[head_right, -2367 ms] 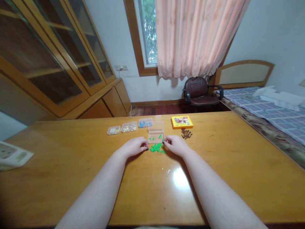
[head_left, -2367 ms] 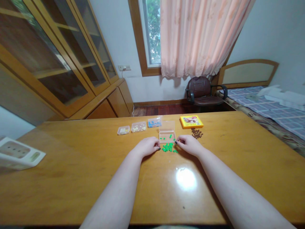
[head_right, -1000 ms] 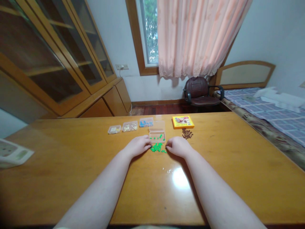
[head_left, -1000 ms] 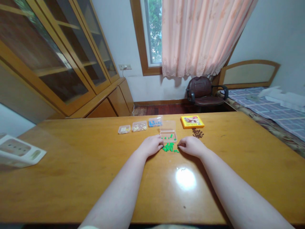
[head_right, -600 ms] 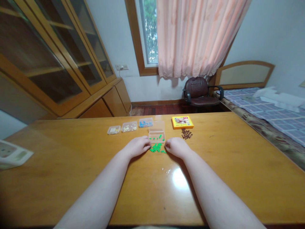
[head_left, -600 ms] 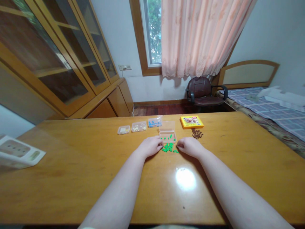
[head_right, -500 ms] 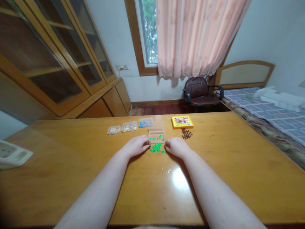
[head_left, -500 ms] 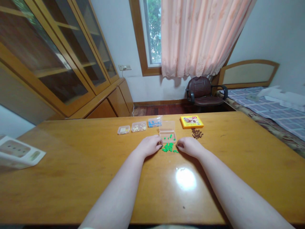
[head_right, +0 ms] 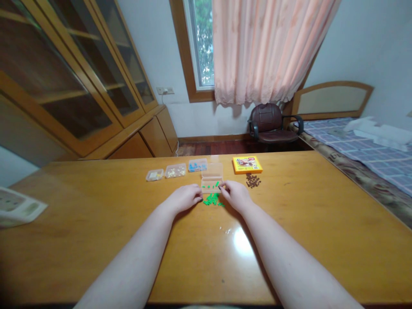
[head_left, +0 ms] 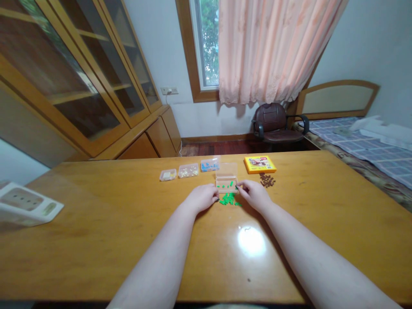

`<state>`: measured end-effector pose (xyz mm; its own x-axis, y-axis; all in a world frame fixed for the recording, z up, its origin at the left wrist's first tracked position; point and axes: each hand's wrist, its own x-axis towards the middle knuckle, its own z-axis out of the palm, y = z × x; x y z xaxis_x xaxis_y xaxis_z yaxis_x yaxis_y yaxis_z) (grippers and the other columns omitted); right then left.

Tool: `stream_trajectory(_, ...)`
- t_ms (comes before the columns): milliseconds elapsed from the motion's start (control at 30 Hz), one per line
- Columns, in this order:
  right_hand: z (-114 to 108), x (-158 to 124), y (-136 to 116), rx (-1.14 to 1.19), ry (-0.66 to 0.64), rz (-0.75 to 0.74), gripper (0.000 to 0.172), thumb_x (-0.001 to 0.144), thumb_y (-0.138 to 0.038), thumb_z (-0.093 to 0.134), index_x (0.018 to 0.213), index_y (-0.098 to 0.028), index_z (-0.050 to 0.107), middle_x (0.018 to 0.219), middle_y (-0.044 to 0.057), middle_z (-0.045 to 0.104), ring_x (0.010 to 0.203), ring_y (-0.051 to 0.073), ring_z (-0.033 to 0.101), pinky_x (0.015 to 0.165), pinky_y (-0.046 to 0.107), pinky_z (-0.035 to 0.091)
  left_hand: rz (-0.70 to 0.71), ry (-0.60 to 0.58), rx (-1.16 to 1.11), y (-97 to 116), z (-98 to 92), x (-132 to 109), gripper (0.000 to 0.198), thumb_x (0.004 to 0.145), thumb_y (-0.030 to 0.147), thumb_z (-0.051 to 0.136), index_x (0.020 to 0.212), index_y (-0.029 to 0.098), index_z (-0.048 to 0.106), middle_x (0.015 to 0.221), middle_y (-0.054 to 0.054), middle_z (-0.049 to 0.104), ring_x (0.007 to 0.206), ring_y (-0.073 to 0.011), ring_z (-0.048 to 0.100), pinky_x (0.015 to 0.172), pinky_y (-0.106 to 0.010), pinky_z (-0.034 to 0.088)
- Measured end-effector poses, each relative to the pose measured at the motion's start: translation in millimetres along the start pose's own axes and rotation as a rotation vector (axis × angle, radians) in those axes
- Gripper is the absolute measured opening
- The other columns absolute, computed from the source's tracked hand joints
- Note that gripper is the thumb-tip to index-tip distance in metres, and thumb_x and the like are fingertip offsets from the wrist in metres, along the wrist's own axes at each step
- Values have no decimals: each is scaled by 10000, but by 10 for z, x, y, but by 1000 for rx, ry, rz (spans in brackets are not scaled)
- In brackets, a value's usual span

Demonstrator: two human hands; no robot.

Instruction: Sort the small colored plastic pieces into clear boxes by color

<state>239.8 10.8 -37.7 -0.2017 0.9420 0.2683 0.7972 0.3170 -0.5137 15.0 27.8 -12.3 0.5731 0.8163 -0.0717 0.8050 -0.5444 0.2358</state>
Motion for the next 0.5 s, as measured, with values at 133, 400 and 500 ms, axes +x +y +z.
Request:
stream_trajectory(133, -6, -10, -14, 49, -53, -36, 320, 866, -330, 458, 1085, -205, 654, 734, 30, 681, 631, 143, 571, 617, 234, 393, 22, 3, 12, -34, 31, -3, 107, 810, 243, 530, 801, 213, 632, 834, -39, 649, 755, -184, 597, 665, -264, 438)
stream_trajectory(400, 12, -62, -129, -46, -343, -155, 250, 824, -248, 509, 994, -258, 693, 906, 29, 714, 784, 164, 622, 705, 243, 416, 62, 127, 27, 14, 25, -2, 169, 874, 286, 464, 891, 216, 616, 927, -40, 617, 829, -174, 584, 715, -265, 440)
stream_trajectory(500, 32, -59, -143, -70, -359, -178, 248, 841, -252, 494, 979, -261, 699, 936, 31, 714, 813, 167, 626, 718, 245, 416, 24, 219, 24, 69, 24, 22, 205, 897, 279, 423, 951, 206, 607, 985, -50, 599, 889, -175, 576, 767, -274, 441)
